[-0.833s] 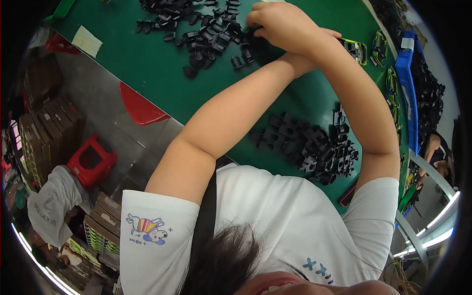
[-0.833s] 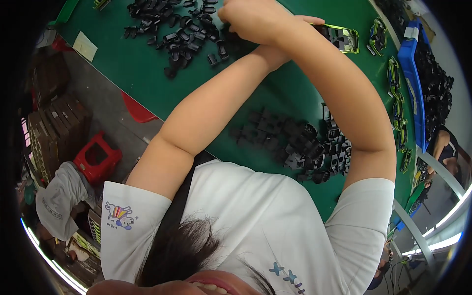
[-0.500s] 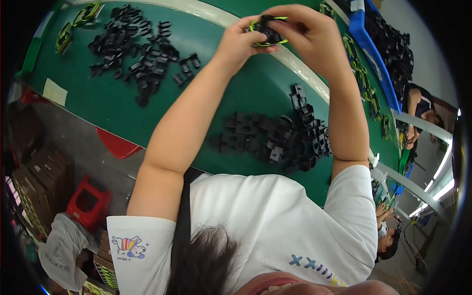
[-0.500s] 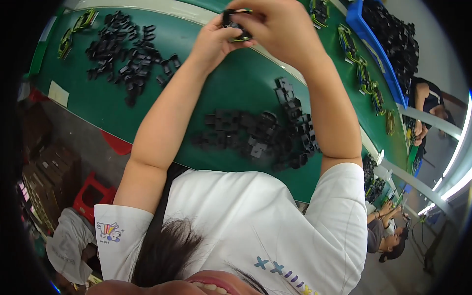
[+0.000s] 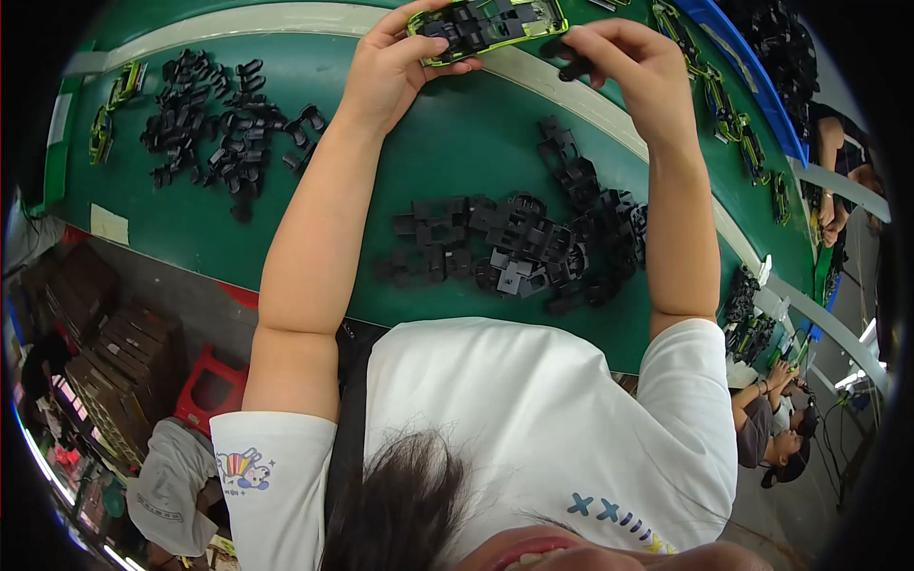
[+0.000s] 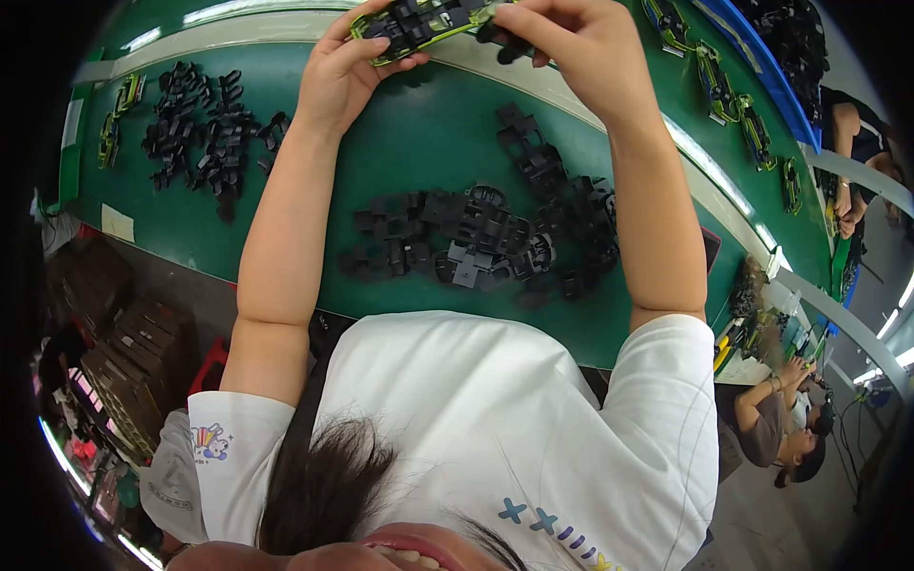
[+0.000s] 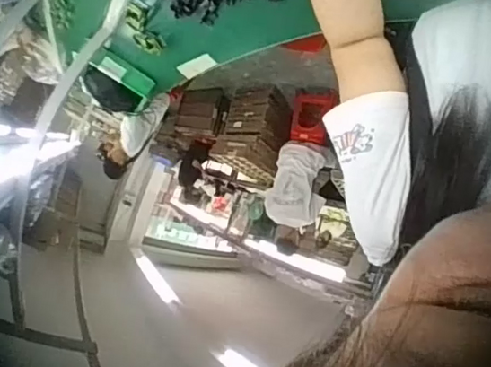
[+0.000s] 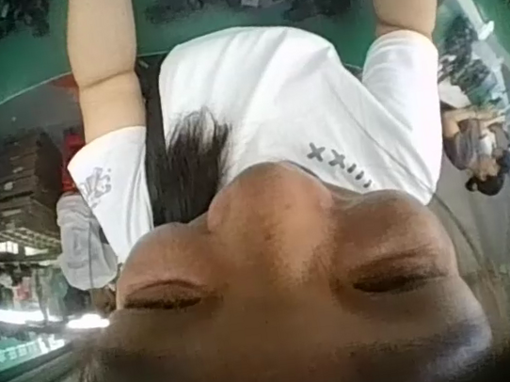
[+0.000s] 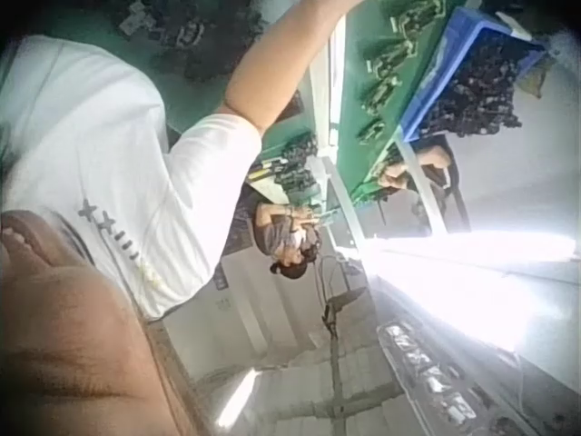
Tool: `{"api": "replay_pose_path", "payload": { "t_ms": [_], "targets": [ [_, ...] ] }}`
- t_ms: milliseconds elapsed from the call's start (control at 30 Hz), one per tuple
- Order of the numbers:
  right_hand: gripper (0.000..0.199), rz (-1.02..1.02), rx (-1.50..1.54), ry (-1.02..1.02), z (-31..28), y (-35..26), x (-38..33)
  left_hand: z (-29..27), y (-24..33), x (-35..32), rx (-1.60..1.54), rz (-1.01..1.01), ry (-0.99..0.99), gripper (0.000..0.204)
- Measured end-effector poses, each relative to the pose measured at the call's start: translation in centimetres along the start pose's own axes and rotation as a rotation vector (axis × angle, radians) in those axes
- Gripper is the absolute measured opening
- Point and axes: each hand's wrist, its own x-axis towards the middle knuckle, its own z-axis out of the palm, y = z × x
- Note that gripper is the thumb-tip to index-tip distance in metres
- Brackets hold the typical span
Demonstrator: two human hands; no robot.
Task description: The person assembles a green toy car body by hand, attaching small plastic chassis parts to it on a production line.
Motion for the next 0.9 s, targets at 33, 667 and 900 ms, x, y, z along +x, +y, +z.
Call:
{"api": "replay_pose_path", "payload": {
  "t_ms": [33,667,900],
  "targets": [
    [0.017,0.038,-0.134,0.038,0.1,0.1,0.4,0.1,-0.1,0.1,0.001,-0.006,-0.007,0.044],
    [0.011,0.172,-0.188,0.100,4.5,-1.9,3.8,0.3,-0.1,0.1,-0.017,-0.031,0.010,0.043],
    [0.014,0.130,-0.357,0.165,4.7,-1.6,3.9,0.2,0.0,0.1,0.031,-0.039,-0.011,0.044]
  ]
}}
